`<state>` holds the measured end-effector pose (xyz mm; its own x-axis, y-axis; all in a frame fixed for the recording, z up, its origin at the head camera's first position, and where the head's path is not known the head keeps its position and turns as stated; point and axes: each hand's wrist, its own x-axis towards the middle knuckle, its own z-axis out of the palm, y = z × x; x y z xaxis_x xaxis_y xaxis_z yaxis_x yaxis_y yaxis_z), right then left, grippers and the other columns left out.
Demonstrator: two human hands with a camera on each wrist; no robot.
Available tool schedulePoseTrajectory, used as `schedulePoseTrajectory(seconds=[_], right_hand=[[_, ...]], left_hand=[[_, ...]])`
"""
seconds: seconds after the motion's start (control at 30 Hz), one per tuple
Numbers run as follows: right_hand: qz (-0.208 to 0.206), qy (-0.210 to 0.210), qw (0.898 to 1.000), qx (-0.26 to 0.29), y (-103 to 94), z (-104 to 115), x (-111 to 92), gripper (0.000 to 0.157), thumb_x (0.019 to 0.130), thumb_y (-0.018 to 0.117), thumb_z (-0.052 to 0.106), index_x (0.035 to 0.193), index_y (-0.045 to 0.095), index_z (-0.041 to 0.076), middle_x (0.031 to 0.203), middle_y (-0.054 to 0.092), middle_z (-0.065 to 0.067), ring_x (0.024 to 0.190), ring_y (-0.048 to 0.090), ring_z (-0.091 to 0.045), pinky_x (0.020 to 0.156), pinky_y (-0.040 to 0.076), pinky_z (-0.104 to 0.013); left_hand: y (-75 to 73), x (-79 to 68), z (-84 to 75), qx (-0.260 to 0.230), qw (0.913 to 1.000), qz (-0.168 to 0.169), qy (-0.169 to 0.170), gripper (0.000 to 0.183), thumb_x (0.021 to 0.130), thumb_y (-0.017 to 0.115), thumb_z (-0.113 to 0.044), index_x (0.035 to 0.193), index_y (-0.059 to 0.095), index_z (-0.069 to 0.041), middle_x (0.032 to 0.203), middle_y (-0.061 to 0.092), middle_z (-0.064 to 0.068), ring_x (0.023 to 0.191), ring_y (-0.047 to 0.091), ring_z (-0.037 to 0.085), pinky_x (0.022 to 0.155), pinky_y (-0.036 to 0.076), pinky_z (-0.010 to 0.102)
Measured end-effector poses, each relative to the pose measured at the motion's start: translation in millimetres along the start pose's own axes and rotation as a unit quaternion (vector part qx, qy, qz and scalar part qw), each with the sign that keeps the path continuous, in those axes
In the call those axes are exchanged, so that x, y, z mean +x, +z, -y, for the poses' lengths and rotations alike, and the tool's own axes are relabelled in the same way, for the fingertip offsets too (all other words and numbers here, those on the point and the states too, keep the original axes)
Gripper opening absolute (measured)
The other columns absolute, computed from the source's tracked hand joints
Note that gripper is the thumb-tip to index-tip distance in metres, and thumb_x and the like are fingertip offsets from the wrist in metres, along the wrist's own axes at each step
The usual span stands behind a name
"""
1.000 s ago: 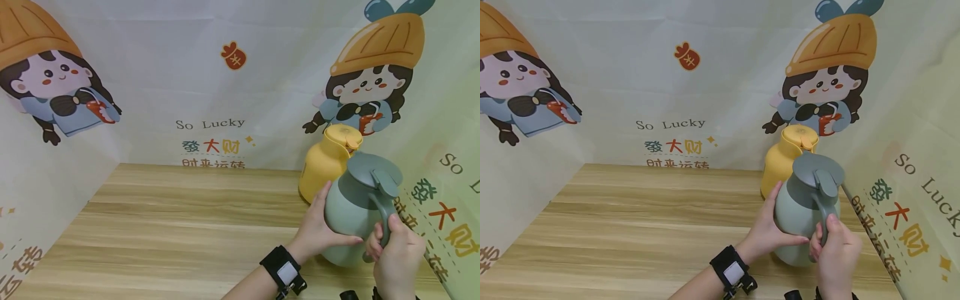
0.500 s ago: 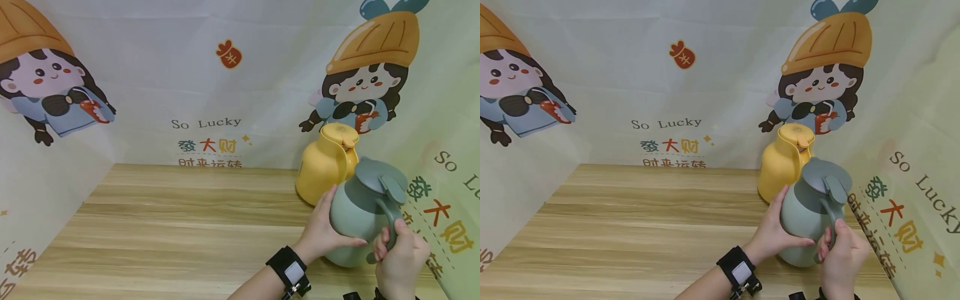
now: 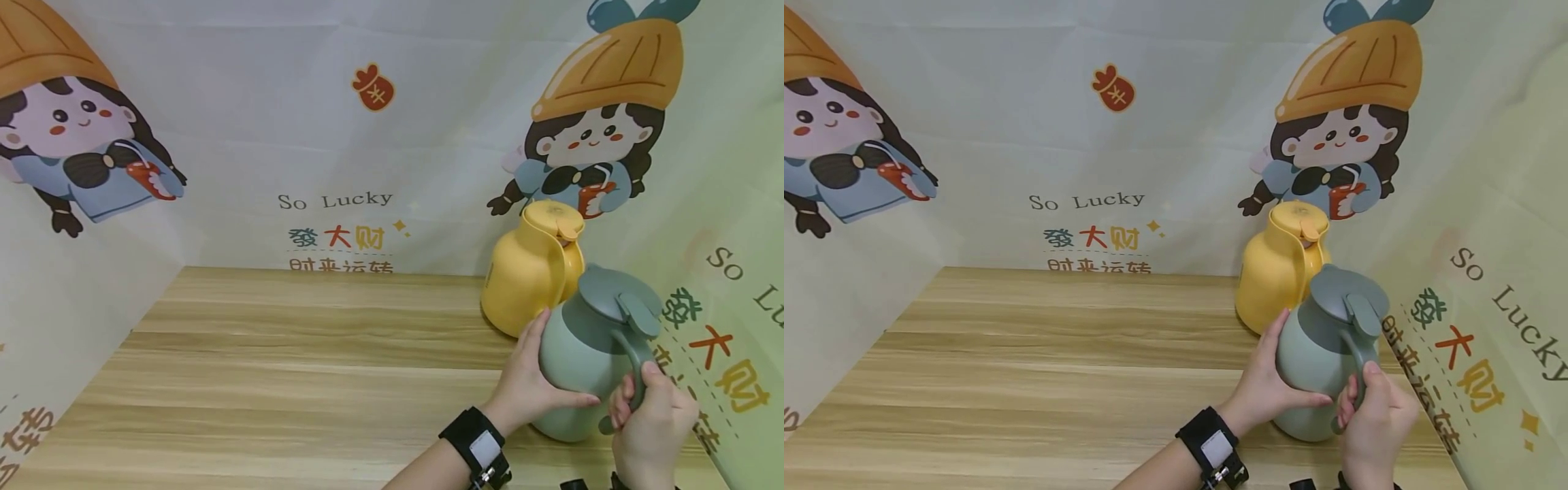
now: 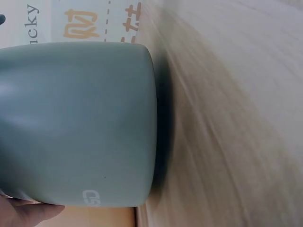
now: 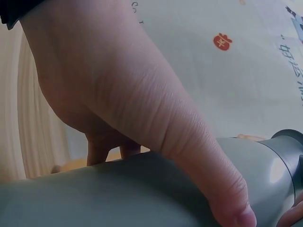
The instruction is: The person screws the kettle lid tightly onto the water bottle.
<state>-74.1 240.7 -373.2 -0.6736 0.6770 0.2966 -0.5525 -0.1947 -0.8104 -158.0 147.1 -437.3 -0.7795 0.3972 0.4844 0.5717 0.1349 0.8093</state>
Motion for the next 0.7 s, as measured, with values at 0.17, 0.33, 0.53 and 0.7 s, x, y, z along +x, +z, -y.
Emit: schedulePoseTrajectory(seconds=[0.17,0.33,0.53,0.7], right_hand=[[-0.009,0.015,1.0,-0.008,-3.4,-3.5,-0.2,0.049,0.096,0.04,0.006,0.049,0.038,-0.006,0.034,0.029,-0.005,0.026,0.025,-0.014,0.025,0.016,-0.025],[-0.004,0.015,1.0,-0.009,-5.6,-5.1,-0.5,0.049,0.097,0.04,0.008,0.05,0.037,-0.005,0.035,0.029,-0.005,0.027,0.025,-0.014,0.025,0.016,-0.026],[-0.01,-0.002,1.0,-0.007,-7.5,-6.2,-0.7,0.047,0.095,0.041,0.006,0.049,0.037,-0.004,0.034,0.028,-0.003,0.027,0.025,-0.011,0.025,0.014,-0.025],[-0.009,-0.016,1.0,-0.012,-9.1,-7.2,-1.1,0.047,0.095,0.039,0.006,0.05,0.037,-0.003,0.035,0.029,-0.002,0.027,0.025,-0.011,0.025,0.014,-0.025]], left_hand=[[3.3,-1.2,4.4,-0.003,1.0,0.004,0.001,0.122,0.054,0.089,-0.036,0.145,0.01,-0.026,0.145,0.019,-0.006,0.126,0.03,0.013,0.096,0.037,0.036],[5.2,-1.7,6.5,-0.008,0.9999,0.003,-0.006,0.121,0.054,0.088,-0.036,0.145,0.01,-0.027,0.145,0.019,-0.007,0.126,0.03,0.013,0.096,0.037,0.037],[6.6,-2.5,6.0,0.003,1.0,0.002,0.002,0.121,0.053,0.088,-0.038,0.145,0.01,-0.027,0.142,0.023,-0.009,0.121,0.035,0.011,0.094,0.039,0.035],[8.3,-2.1,6.2,0.018,0.9998,0.007,0.01,0.121,0.054,0.088,-0.039,0.145,0.009,-0.026,0.142,0.023,-0.008,0.121,0.035,0.011,0.095,0.038,0.035]])
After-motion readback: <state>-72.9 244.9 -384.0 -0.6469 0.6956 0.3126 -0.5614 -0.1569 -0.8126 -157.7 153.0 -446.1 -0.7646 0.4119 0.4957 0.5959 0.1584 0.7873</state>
